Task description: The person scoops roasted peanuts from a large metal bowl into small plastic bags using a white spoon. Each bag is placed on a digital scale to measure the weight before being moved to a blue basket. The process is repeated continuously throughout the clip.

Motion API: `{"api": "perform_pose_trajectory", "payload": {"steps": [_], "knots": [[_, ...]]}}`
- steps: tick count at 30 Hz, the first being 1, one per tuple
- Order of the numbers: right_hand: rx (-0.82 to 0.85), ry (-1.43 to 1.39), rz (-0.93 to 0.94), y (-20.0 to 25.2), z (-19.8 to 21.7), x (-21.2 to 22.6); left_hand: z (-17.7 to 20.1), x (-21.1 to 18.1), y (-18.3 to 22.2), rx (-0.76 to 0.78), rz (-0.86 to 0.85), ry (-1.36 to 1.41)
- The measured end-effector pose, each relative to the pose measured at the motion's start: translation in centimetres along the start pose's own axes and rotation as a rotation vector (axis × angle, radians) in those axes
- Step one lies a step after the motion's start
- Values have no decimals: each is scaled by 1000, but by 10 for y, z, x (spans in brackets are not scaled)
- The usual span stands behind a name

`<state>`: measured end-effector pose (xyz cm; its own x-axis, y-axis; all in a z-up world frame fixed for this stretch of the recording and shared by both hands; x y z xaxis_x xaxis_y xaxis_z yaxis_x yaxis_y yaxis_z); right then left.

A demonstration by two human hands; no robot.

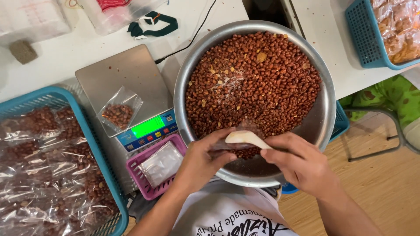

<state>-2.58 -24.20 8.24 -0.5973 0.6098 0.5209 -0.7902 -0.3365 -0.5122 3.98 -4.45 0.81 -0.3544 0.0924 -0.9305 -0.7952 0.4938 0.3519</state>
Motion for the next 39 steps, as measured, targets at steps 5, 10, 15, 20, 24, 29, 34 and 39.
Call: {"api": "perform_pose_trajectory", "payload": {"steps": [5,10,15,20,24,29,34,39], "knots": [[-325,1,21,49,13,-16,-6,38,-5,62,201,143],[57,105,-447,12,-5,-47,34,15,21,-5,-43,294],[535,-15,-788,28,-77,-73,85,37,44,-297,-37,165],[288,-154,-653,19,-84,-73,93,33,54,-341,2,-17],[343,-82,-559,28,-67,-74,84,32,48,-326,-30,-31],[236,-37,-416,26,-22,-62,51,30,26,-113,77,-61],[-24,106,-220,2,29,-28,19,13,8,15,82,-182],[104,103,125,-6,21,-2,-4,6,-2,82,116,-137]]}}
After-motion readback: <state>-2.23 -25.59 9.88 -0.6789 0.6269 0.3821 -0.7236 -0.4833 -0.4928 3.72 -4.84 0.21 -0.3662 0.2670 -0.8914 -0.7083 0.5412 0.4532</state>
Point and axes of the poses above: each hand's wrist, its own y-axis away from the middle knuckle, its own z-axis out of the back of the hand, x = y × z, the point moved 5 cm from there along -y, towards the middle knuckle, and after that the axes turned 10 degrees about z, right-handed, at the moved point
